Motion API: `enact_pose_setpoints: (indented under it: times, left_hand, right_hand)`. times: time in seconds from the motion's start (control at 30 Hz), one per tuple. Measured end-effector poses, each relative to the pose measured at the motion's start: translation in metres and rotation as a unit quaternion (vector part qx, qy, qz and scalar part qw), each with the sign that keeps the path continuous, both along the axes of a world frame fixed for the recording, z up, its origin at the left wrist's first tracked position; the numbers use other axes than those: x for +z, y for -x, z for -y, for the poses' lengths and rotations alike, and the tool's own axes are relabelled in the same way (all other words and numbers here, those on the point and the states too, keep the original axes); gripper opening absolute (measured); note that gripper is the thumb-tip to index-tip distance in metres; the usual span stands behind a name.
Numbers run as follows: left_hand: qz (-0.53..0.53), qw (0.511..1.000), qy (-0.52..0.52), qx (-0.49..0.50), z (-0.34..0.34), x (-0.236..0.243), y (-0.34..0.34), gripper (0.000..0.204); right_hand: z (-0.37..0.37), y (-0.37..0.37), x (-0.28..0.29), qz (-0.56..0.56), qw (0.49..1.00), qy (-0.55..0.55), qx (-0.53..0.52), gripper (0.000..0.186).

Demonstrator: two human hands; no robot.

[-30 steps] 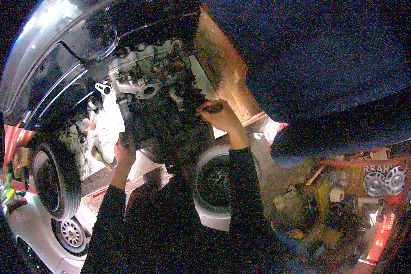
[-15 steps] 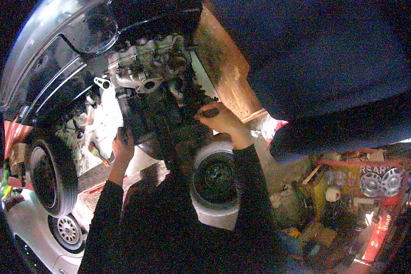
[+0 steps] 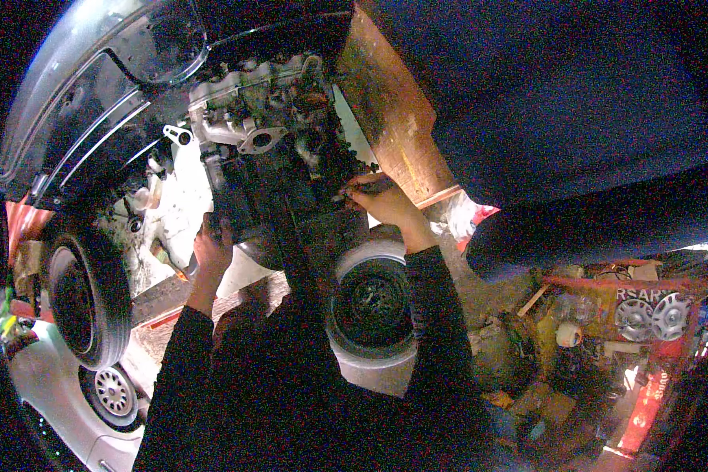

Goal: The person uses a wrench to loosen and remove bolts from a car engine block. They repeatedly reach into the engine bay, turn the wrench, and remove fasteners while working on the exposed engine components.

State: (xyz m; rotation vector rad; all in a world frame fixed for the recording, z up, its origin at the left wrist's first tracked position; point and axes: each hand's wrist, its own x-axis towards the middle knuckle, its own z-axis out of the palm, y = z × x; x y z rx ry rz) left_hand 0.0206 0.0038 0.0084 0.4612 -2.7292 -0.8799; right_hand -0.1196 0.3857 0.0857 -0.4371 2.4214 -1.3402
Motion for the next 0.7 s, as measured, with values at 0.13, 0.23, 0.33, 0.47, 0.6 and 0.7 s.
enact_pose_setpoints:
  times: [0.13,0.23,0.33,0.47,0.6,0.7]
  left_hand:
    - [-0.028,0.998,0.047,0.02,0.003,-0.012,-0.007,0.038]
    - [-0.031,0.999,0.008,0.013,0.0,-0.007,-0.004,0.041]
    - [-0.008,1.0,0.021,0.015,0.001,0.002,-0.004,0.049]
    - [-0.017,0.999,0.026,0.018,0.002,-0.002,-0.009,0.048]
    - [-0.001,1.0,0.016,0.021,-0.003,0.001,-0.005,0.049]
    - [0.002,0.999,0.027,0.023,0.004,-0.001,-0.01,0.05]
  right_hand:
    - [-0.014,-0.006,0.025,0.047,0.991,-0.123,-0.015,0.015]
    - [0.01,-0.006,0.017,0.071,0.973,0.214,-0.05,0.021]
    - [0.003,0.001,0.027,0.065,0.997,-0.028,0.001,0.017]
    - [0.014,0.004,0.04,0.052,0.998,0.045,-0.002,0.018]
    - [0.007,0.008,0.009,-0.035,0.995,-0.081,0.042,0.018]
    - [-0.001,0.012,0.057,0.052,0.971,-0.219,0.078,0.017]
